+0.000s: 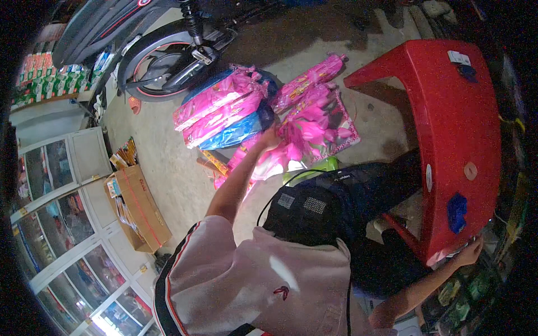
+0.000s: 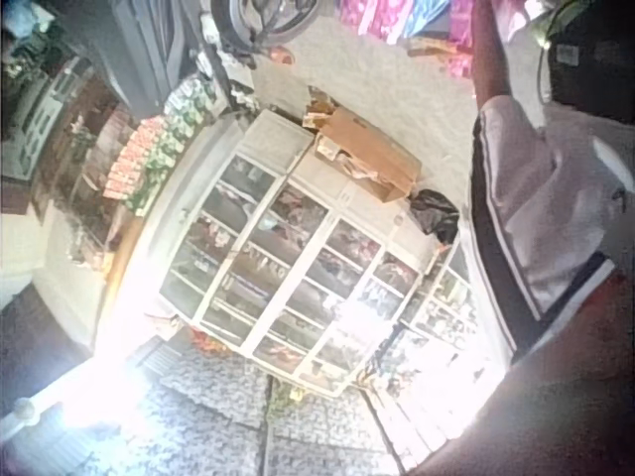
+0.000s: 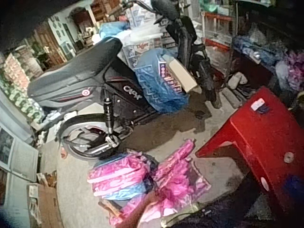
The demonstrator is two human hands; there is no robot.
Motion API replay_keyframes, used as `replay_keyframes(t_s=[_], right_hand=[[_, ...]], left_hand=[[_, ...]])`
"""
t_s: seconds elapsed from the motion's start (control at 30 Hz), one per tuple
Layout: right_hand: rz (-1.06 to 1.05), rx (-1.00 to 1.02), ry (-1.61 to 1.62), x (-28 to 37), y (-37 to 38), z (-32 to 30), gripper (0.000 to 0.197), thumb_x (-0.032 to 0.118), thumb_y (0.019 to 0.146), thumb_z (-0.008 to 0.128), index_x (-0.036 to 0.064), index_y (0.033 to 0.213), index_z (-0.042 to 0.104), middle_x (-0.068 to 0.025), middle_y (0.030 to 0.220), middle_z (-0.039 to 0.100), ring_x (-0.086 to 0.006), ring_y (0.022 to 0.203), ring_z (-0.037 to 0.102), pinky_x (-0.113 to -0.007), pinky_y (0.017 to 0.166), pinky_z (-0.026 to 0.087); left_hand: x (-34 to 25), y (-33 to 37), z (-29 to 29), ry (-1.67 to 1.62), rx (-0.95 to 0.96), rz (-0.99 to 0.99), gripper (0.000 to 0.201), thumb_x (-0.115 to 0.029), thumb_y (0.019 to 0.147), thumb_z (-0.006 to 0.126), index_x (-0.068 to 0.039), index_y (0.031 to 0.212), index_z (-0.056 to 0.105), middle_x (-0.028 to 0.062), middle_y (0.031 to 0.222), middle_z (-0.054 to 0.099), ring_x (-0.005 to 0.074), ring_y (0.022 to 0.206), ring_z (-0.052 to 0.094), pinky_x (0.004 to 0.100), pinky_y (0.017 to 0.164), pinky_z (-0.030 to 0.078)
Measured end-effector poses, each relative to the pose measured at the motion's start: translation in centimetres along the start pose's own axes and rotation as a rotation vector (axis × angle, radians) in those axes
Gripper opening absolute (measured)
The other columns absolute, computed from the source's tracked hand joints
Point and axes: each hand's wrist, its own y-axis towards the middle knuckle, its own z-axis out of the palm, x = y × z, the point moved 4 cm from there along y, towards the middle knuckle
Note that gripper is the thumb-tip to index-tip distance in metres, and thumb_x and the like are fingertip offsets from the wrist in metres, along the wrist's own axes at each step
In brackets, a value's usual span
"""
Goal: The person organizes and packages pink plastic decorative items at a red table, using a tape dispenser to seal the packages.
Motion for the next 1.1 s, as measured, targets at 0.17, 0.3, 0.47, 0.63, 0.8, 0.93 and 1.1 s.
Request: replay_keyframes(t_s=[0.17,0.3,0.47,0.63,0.8,0.93,1.1], right_hand=[[-0.032,0.054,0.003,1.8,0.1,2.2,0.032,0.024,0.104,0.058,0.0035,0.125,0.071,-0.0126,0.112,0.075,-0.0227,0.096,0.074,-0.035,0.083,0.059],[-0.081,0.031,-0.002,0.9,1.2,2.5,0.033,0.025,0.104,0.059,0.0033,0.126,0.071,-0.0123,0.113,0.075,-0.0220,0.096,0.074,-0.034,0.083,0.058],[-0.087,0.046,-0.026,1.5,-0.4,2.1,0.036,0.027,0.103,0.060,0.0032,0.128,0.070,-0.0116,0.114,0.076,-0.0217,0.096,0.074,-0.035,0.083,0.058],[-0.175,0.051,-0.123,1.3,1.3,2.4,0.037,0.030,0.103,0.059,0.0008,0.124,0.071,-0.0107,0.111,0.076,-0.0224,0.096,0.074,-0.035,0.084,0.058],[-0.213,0.068,-0.253,1.7,1.5,2.9,0.039,0.031,0.104,0.059,0.0004,0.125,0.070,-0.0104,0.112,0.075,-0.0227,0.099,0.074,-0.035,0.084,0.058],[-0.206,0.094,-0.149,3.2,0.5,2.9,0.039,0.031,0.104,0.059,0.0008,0.126,0.070,-0.0106,0.112,0.075,-0.0218,0.099,0.073,-0.035,0.085,0.058],[-0.211,0.060,-0.144,3.6,0.6,2.4,0.039,0.032,0.103,0.059,0.0020,0.127,0.070,-0.0119,0.116,0.075,-0.0223,0.100,0.073,-0.036,0.087,0.058]], left_hand=[[-2.1,6.3,-2.8,0.569,0.228,0.359,0.084,-0.045,0.084,0.071,-0.014,0.155,0.039,0.0305,0.159,0.033,0.0399,0.141,0.045,0.0450,0.121,0.034],[0.6,9.9,-3.1,0.435,0.372,0.187,0.073,-0.049,0.091,0.059,-0.007,0.150,0.048,0.0259,0.144,0.055,0.0434,0.140,0.044,0.0450,0.121,0.032],[-1.1,9.4,-1.6,0.592,0.434,0.065,0.068,-0.049,0.093,0.056,-0.012,0.149,0.049,0.0284,0.147,0.051,0.0435,0.144,0.040,0.0480,0.122,0.031],[-5.1,2.1,-3.1,0.831,-0.041,0.151,0.053,-0.043,0.090,0.066,-0.019,0.137,0.061,0.0308,0.165,0.016,0.0521,0.151,0.019,0.0633,0.118,0.025],[-9.1,-4.5,-7.0,0.723,-0.356,0.344,0.035,-0.035,0.090,0.067,-0.006,0.107,0.075,0.0335,0.165,0.009,0.0546,0.151,0.015,0.0639,0.121,0.018],[-7.3,-5.2,-10.4,0.651,-0.480,0.212,0.029,-0.032,0.089,0.067,-0.008,0.103,0.077,0.0383,0.163,0.010,0.0588,0.149,0.014,0.0691,0.118,0.018],[-2.9,-3.4,-12.8,0.591,-0.386,0.028,0.033,-0.039,0.091,0.064,-0.014,0.107,0.079,0.0362,0.164,0.009,0.0564,0.151,0.009,0.0663,0.121,0.011]])
